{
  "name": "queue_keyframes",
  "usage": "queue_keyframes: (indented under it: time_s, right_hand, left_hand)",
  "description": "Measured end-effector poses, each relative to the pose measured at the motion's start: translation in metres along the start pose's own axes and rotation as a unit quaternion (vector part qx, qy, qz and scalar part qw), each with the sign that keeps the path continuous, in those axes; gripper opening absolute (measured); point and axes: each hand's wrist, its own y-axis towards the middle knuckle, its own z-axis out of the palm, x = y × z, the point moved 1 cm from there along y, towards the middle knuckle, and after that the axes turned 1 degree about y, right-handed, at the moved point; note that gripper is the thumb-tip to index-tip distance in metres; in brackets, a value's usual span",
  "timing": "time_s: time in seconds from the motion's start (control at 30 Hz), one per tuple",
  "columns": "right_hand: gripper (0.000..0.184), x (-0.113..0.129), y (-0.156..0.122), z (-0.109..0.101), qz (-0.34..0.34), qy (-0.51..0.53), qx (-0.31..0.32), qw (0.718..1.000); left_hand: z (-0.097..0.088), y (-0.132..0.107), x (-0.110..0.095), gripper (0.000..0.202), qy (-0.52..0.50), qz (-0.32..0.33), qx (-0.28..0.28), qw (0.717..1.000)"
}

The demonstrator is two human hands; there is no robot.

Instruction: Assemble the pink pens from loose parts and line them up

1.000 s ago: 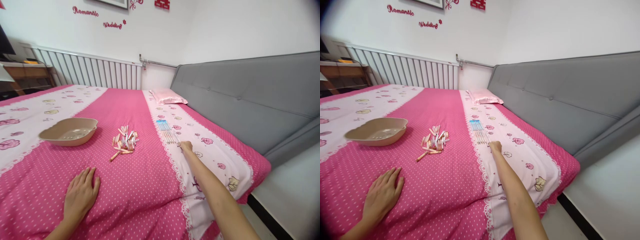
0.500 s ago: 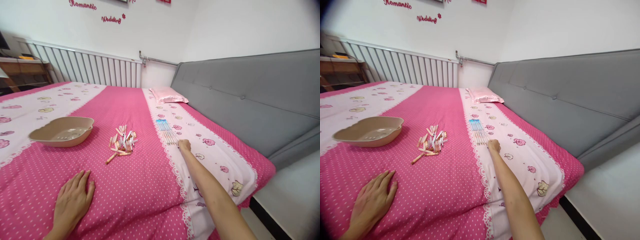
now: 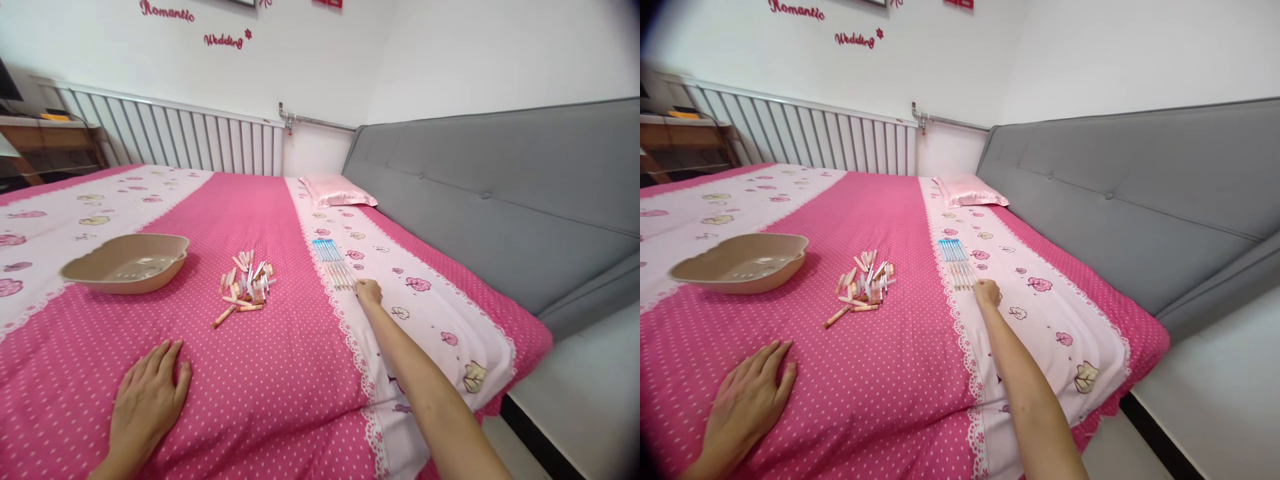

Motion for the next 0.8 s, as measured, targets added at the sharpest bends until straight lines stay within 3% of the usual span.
queue_keyframes:
  time_s: [0.8]
  right_hand:
    - [0.026,-0.0058,-0.0025,0.0041,-0.047,-0.031,-0.005,0.998]
  left_hand:
    - [0.0008,0.0005,0.0001,0.059,-0.002,-0.007,0.012,1.0]
